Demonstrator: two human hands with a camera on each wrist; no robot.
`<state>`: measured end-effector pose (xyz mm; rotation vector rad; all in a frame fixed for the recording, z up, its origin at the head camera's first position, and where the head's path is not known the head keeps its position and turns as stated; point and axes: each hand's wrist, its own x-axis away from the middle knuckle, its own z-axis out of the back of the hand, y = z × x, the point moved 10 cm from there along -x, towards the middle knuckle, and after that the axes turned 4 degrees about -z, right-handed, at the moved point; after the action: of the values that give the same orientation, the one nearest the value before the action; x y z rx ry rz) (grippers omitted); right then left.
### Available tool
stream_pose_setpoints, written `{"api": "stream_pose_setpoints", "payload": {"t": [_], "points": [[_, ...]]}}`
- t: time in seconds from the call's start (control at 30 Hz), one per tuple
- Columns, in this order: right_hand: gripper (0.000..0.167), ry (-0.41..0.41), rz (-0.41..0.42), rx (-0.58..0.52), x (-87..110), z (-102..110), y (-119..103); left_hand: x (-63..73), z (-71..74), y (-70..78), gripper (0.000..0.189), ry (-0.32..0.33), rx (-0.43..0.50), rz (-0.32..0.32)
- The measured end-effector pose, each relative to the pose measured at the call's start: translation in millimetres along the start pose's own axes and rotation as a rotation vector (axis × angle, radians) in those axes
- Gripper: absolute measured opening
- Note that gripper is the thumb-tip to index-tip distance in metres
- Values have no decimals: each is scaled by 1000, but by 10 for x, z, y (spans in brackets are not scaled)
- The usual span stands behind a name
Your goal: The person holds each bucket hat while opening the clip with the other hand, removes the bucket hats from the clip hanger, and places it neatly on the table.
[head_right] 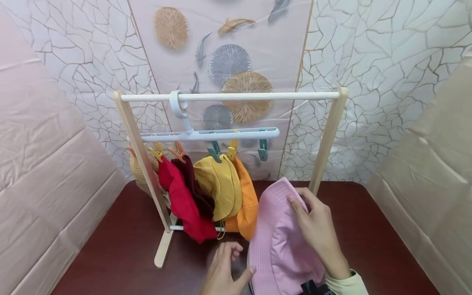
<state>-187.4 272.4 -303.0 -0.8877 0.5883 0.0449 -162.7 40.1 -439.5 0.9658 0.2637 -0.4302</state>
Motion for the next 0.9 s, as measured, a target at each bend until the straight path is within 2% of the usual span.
{"api": "stream_pose_setpoints", "payload": {"t": [0.07,0.13,0.23,0.33,0.4,0.5,0.57,0.63,0.7,0.8,0.9], "points": [[13,-8,-23,2,16,-6,10,76,-115,-121,69,-107,-112,43],[14,-12,-34,-5,18,-7,5,141,-220,-224,90,-213,-134,100],[14,2,-48,-4,22,26,-4,227,-389,-366,107,-360,-17,252],[14,37,-79,-6,42,83,37,299,-525,-419,108,-439,96,355],[15,65,-118,-5,61,116,91,317,-568,-395,107,-441,123,350],[20,96,-179,6,68,133,213,306,-578,-353,105,-391,140,306],[24,89,-208,40,56,107,299,301,-564,-323,106,-352,158,269],[26,31,-206,91,23,32,375,303,-553,-311,108,-329,174,248],[27,-76,-173,144,-10,-97,436,302,-533,-294,112,-309,173,221],[28,-242,-65,203,-28,-312,451,278,-500,-266,116,-294,130,189],[33,-322,57,277,-55,-477,401,222,-483,-241,112,-297,37,168]]}}
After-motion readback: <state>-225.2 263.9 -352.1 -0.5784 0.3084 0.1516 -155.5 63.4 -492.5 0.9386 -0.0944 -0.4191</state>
